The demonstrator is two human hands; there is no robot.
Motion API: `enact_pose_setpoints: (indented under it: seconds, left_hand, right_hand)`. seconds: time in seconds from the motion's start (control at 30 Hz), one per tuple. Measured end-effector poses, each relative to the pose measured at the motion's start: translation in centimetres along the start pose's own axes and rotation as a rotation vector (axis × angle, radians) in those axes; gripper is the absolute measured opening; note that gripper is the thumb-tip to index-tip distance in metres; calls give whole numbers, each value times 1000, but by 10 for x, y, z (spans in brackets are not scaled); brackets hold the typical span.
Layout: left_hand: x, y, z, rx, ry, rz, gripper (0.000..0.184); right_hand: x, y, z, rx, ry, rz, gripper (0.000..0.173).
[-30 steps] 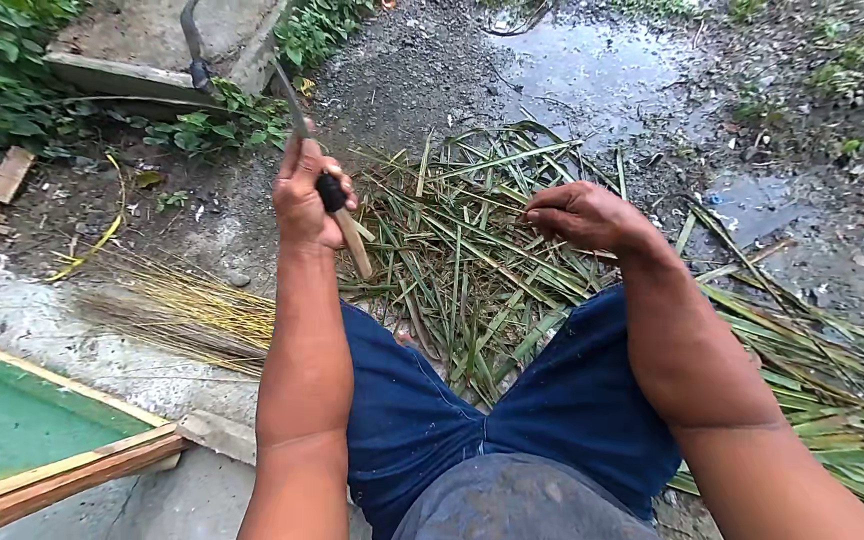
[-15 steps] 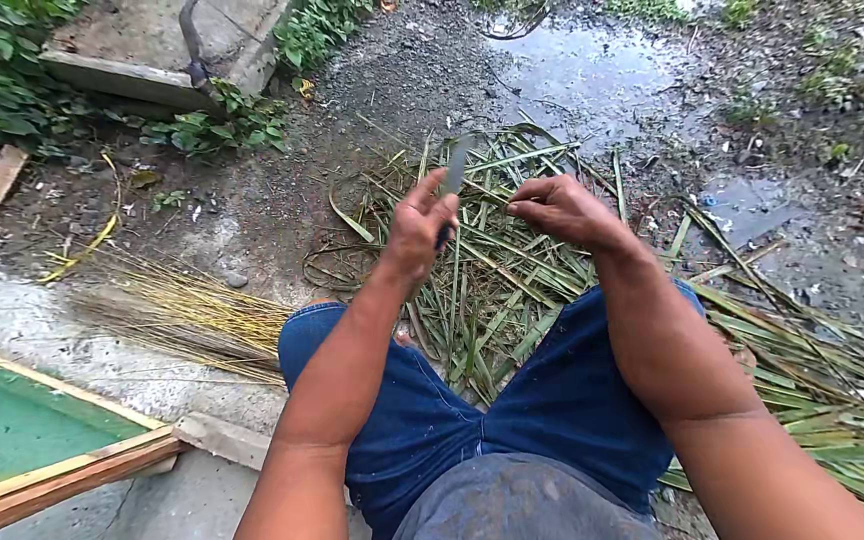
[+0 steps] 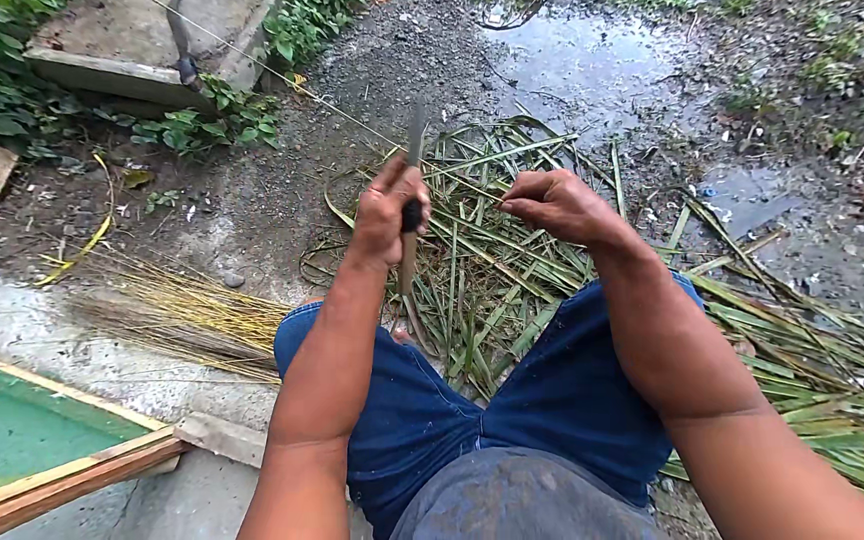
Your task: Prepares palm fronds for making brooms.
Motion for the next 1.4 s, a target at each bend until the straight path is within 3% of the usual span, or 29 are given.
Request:
enact_pose_setpoints:
  seconds: [0.1, 0.23, 0.43, 0.53, 0.77, 0.87, 1.0, 1.07, 1.23, 1.4]
  left_hand:
    - [-10, 14, 2, -91, -42, -17, 37]
    - [6, -25, -10, 93, 72, 61, 44]
    - [1, -9, -1, -6, 33, -8, 37]
    - [5, -20, -5, 40, 55, 20, 40]
    - [-23, 36, 4, -178, -82, -39, 35]
    - [-16, 15, -4, -90, -62, -15, 36]
    - [10, -30, -13, 113, 95, 53, 46]
    - [9, -23, -8, 110, 92, 31, 43]
    - [-16, 19, -2, -86, -13, -41, 35]
    - [1, -19, -11, 87, 77, -14, 43]
  right_hand:
    - [1, 3, -2, -9, 5, -11, 17]
    - [0, 1, -1, -9, 7, -30, 18]
    - [2, 2, -2, 19, 30, -21, 20]
    - [1, 4, -2, 29, 47, -25, 22]
    - [3, 9, -7, 53, 55, -17, 21]
    - [2, 7, -6, 62, 30, -14, 23]
    - [2, 3, -4, 82, 12, -14, 23]
    - [2, 5, -5, 88, 8, -20, 24]
    - [1, 12, -9, 66, 3, -34, 20]
    - [1, 10, -7, 40, 27, -44, 18]
Point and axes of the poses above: each hand's wrist, its own z-axis towards the middle knuckle, its own y-axis out of the back of the hand, x = y × z, the point moved 5 cm from there along z, towards the middle knuckle, and after that the axes turned 11 degrees about z, right-handed, at the moved point
